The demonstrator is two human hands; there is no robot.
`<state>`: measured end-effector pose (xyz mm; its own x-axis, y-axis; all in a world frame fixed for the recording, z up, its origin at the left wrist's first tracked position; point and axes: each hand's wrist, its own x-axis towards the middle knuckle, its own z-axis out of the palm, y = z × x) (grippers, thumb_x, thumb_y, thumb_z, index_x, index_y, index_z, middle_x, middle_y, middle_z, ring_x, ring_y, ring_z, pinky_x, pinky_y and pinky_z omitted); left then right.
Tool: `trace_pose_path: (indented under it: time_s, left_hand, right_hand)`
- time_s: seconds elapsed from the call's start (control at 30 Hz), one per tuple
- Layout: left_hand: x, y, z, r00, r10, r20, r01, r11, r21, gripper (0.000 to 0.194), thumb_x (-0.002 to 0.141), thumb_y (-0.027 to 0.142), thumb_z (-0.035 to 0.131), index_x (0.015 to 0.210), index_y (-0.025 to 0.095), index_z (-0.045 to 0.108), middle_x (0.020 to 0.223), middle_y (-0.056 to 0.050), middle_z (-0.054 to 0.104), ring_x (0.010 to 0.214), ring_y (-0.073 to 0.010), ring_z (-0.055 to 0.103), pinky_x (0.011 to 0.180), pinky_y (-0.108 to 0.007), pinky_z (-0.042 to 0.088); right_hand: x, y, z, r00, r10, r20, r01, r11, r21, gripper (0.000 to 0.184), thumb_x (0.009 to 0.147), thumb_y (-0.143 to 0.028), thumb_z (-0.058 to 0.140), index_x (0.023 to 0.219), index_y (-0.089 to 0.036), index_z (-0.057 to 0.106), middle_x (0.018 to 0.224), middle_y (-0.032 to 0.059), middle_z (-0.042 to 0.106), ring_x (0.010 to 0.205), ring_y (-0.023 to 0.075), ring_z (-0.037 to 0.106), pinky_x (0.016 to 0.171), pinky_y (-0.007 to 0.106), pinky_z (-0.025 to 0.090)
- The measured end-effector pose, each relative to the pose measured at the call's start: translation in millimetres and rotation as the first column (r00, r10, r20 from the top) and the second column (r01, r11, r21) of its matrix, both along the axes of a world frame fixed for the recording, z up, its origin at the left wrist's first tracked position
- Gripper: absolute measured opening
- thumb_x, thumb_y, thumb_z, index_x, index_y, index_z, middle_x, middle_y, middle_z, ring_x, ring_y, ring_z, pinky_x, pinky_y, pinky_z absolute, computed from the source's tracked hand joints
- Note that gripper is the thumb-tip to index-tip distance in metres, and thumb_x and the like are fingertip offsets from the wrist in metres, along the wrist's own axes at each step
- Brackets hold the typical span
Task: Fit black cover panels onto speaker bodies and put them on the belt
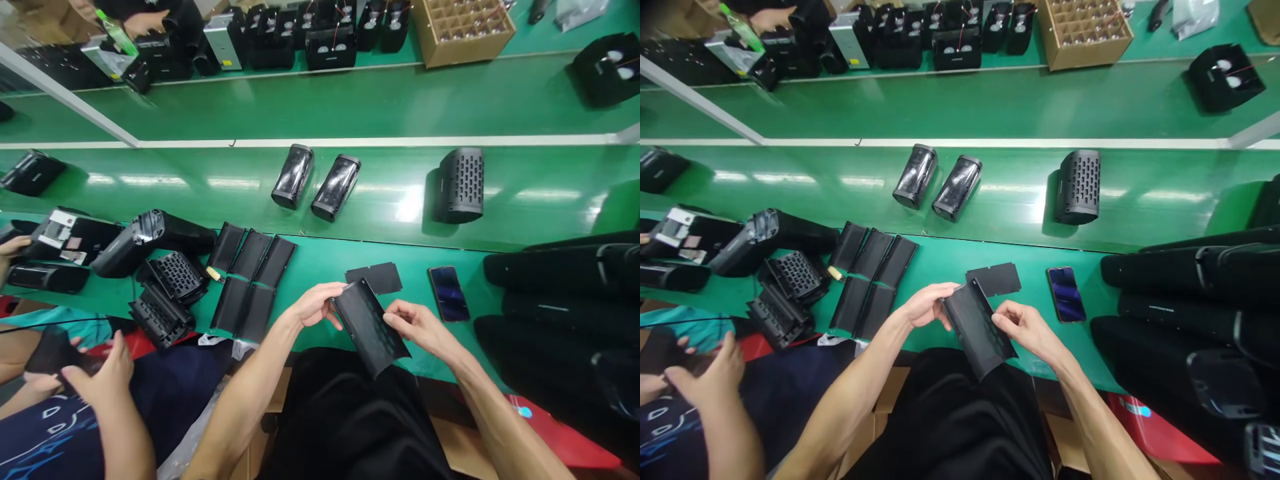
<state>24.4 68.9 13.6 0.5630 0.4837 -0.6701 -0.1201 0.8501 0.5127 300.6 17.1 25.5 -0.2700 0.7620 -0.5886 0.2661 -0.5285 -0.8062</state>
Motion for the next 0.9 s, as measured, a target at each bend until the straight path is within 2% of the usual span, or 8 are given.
trace_pose_path:
  time_s: [0.07,0.17,0.27,0.37,0.47,0.57,0.73,0.9]
  left_hand:
    - [-1.9,-7.8,-0.5,0.994,0.113,0.008,-0.113,0.993,0.016,0.039,0.085,0.035,0.072,0.118,0.013,0.069,0.085,-0.007,0.066,0.070,-0.0189,0.066,0.054,-0.033,0.063]
    - [-3.7,-24.7,-1.6,0.958,0.288,0.007,-0.288,0.957,0.022,0.038,0.087,0.032,0.069,0.121,0.015,0.065,0.095,-0.007,0.066,0.076,-0.0193,0.067,0.062,-0.037,0.066]
    - [-2.5,-43.0,-0.9,0.933,0.361,0.012,-0.361,0.933,0.000,0.034,0.087,0.028,0.068,0.117,0.015,0.064,0.096,-0.006,0.065,0.078,-0.0202,0.068,0.064,-0.039,0.067]
    - [0.0,-56.1,0.5,0.931,0.365,0.018,-0.364,0.931,-0.035,0.033,0.083,0.025,0.068,0.114,0.016,0.062,0.094,-0.005,0.066,0.077,-0.0188,0.068,0.063,-0.037,0.066]
    - [0.9,-61.1,1.9,0.938,0.347,0.002,-0.346,0.937,-0.048,0.030,0.082,0.028,0.069,0.109,0.016,0.061,0.090,-0.004,0.068,0.073,-0.0168,0.068,0.062,-0.032,0.065]
    - [0.3,-61.1,2.4,0.949,0.306,-0.081,-0.306,0.952,0.019,0.032,0.085,0.041,0.072,0.100,0.016,0.058,0.083,-0.003,0.068,0.065,-0.0160,0.068,0.054,-0.027,0.060]
    - [-5.1,-62.4,-2.3,0.963,0.136,-0.232,-0.106,0.985,0.136,0.048,0.087,0.062,0.069,0.094,0.018,0.052,0.064,0.000,0.063,0.046,-0.0172,0.065,0.034,-0.020,0.042]
    - [-10.4,-64.6,-3.6,0.932,0.029,-0.362,0.050,0.977,0.207,0.050,0.091,0.068,0.060,0.091,0.019,0.051,0.052,0.006,0.055,0.032,-0.0099,0.051,0.029,-0.016,0.027]
  right_hand:
    - [2.2,-12.6,-6.7,0.978,-0.208,-0.024,0.208,0.977,0.033,0.041,0.086,-0.061,0.073,0.087,-0.021,0.073,0.080,0.0032,0.068,0.075,0.0197,0.060,0.066,0.029,0.049]
    - [0.1,-38.0,-18.6,0.851,-0.513,-0.115,0.505,0.858,-0.090,0.055,0.078,-0.067,0.080,0.111,-0.024,0.074,0.106,0.0086,0.072,0.090,0.0256,0.066,0.073,0.035,0.057]
    - [-8.3,-58.4,-28.7,0.728,-0.667,-0.159,0.620,0.739,-0.263,0.058,0.070,-0.063,0.089,0.108,-0.022,0.072,0.085,0.0039,0.069,0.070,0.0198,0.063,0.061,0.033,0.056]
    - [-13.9,-64.2,-33.1,0.700,-0.694,-0.165,0.636,0.712,-0.298,0.053,0.070,-0.062,0.090,0.097,-0.019,0.073,0.066,-0.0017,0.061,0.056,0.0132,0.054,0.054,0.026,0.050]
    - [-11.1,-60.3,-31.9,0.721,-0.675,-0.159,0.615,0.728,-0.302,0.055,0.071,-0.065,0.087,0.098,-0.019,0.075,0.068,0.0002,0.066,0.057,0.0147,0.057,0.054,0.026,0.050]
    - [-4.8,-57.1,-27.9,0.759,-0.630,-0.165,0.571,0.766,-0.297,0.054,0.074,-0.065,0.085,0.101,-0.019,0.077,0.071,0.0020,0.071,0.058,0.0161,0.059,0.055,0.027,0.051]
    - [-1.4,-57.0,-21.7,0.775,-0.612,-0.160,0.553,0.778,-0.299,0.054,0.075,-0.065,0.084,0.102,-0.019,0.079,0.069,0.0013,0.070,0.056,0.0143,0.058,0.054,0.025,0.051]
    - [-2.5,-57.1,-18.7,0.768,-0.626,-0.134,0.561,0.760,-0.329,0.055,0.072,-0.063,0.087,0.102,-0.018,0.078,0.067,0.0016,0.069,0.058,0.0166,0.063,0.055,0.025,0.052]
